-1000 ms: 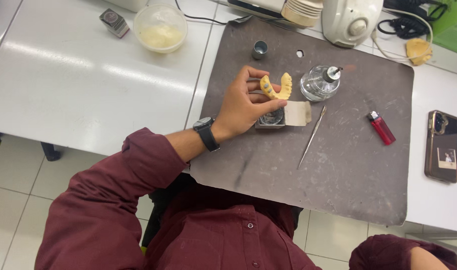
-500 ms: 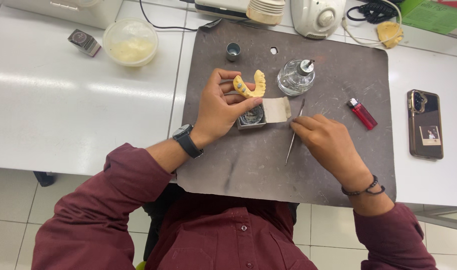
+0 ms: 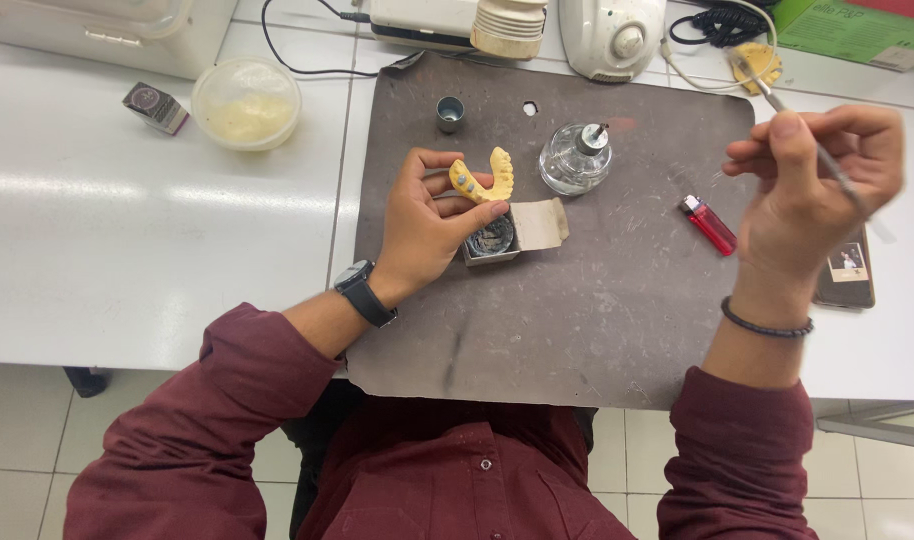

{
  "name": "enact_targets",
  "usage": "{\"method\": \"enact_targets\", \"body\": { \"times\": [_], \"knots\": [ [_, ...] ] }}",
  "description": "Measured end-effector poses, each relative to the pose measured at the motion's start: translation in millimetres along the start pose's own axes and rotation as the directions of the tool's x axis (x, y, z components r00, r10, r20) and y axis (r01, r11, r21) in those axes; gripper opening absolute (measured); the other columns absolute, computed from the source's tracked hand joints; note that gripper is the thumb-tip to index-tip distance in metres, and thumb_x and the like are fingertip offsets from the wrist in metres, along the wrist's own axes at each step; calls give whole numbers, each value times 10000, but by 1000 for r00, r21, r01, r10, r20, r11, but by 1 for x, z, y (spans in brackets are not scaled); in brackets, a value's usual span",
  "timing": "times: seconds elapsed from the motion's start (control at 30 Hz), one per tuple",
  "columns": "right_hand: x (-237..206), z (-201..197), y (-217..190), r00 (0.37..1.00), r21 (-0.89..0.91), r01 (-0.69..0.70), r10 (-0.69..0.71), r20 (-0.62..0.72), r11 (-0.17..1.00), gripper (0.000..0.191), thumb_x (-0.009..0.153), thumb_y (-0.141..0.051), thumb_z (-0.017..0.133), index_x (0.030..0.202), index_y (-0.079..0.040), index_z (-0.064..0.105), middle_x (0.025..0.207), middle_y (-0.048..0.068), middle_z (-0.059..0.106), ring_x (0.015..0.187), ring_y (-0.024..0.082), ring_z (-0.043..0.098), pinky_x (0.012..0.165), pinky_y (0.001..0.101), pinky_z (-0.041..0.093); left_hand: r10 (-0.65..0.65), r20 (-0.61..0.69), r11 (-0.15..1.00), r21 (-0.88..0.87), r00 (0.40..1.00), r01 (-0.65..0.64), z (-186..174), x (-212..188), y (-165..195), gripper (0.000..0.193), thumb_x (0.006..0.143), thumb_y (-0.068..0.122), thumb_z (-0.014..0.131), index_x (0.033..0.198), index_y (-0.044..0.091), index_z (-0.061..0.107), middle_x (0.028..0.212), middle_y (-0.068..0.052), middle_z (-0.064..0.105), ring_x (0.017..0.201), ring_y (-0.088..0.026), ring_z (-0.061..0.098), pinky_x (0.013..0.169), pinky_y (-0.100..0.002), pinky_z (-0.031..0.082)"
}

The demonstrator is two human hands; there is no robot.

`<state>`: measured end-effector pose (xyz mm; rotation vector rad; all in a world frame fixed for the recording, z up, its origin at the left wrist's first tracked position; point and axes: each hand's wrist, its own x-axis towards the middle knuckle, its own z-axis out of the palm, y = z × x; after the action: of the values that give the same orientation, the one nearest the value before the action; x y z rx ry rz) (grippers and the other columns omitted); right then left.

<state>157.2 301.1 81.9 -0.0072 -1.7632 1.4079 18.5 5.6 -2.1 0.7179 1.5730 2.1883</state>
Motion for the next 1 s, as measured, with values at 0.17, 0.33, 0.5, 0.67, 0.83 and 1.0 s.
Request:
{"method": "enact_targets", "body": {
  "times": [0.17, 0.33, 0.5, 0.67, 0.83, 1.0],
  "knots": [
    [-1, 9, 58, 957, 302, -272, 288, -9, 913, 78, 1066, 40, 646, 1075, -15, 590, 872, 144, 696, 716, 212, 716, 629, 299, 616, -3, 5, 1000, 20, 1000, 3, 2, 0, 2, 568, 883, 16, 798, 1262, -10, 376, 1231, -238, 708, 1052, -224, 764, 895, -280, 651],
    [-9, 8, 73, 912, 235, -403, 410, 18, 884, 40, 1038, 22, 625, 1016, -7, 641, 847, 126, 696, 681, 198, 707, 588, 281, 593, -8, 7, 1000, 2, 1000, 8, 3, -1, 3, 576, 885, 24, 803, 1272, -11, 379, 1239, -239, 704, 1063, -228, 760, 904, -285, 650],
    [-13, 17, 73, 925, 161, -380, 374, 66, 911, 47, 1020, 32, 607, 1002, -5, 629, 830, 133, 696, 665, 198, 708, 574, 279, 592, -14, 8, 1000, 7, 1000, 14, 3, -2, 4, 577, 891, 35, 799, 1280, -13, 374, 1246, -240, 702, 1076, -229, 759, 906, -286, 652],
    [-13, 18, 70, 935, 151, -353, 343, 87, 923, 48, 1020, 34, 609, 1004, -7, 626, 832, 133, 701, 672, 193, 718, 576, 271, 601, -13, 20, 1000, 27, 1000, 12, 4, -1, 6, 576, 892, 46, 798, 1279, -9, 374, 1250, -244, 701, 1081, -232, 762, 912, -290, 659],
    [-12, 19, 68, 941, 131, -332, 319, 112, 934, 51, 1032, 32, 608, 1007, -7, 627, 834, 132, 706, 687, 192, 727, 579, 272, 608, -3, 33, 999, 53, 999, 1, 3, -1, 6, 569, 901, 53, 793, 1285, -6, 378, 1250, -242, 701, 1087, -233, 763, 918, -289, 664],
    [-13, 19, 66, 939, 117, -339, 328, 103, 934, 54, 1024, 37, 609, 1008, -10, 630, 834, 130, 706, 681, 187, 725, 574, 270, 605, -5, 31, 998, 56, 999, 4, 3, 0, 6, 567, 901, 50, 791, 1285, -7, 377, 1247, -246, 701, 1092, -237, 759, 919, -292, 663]
  ]
}}
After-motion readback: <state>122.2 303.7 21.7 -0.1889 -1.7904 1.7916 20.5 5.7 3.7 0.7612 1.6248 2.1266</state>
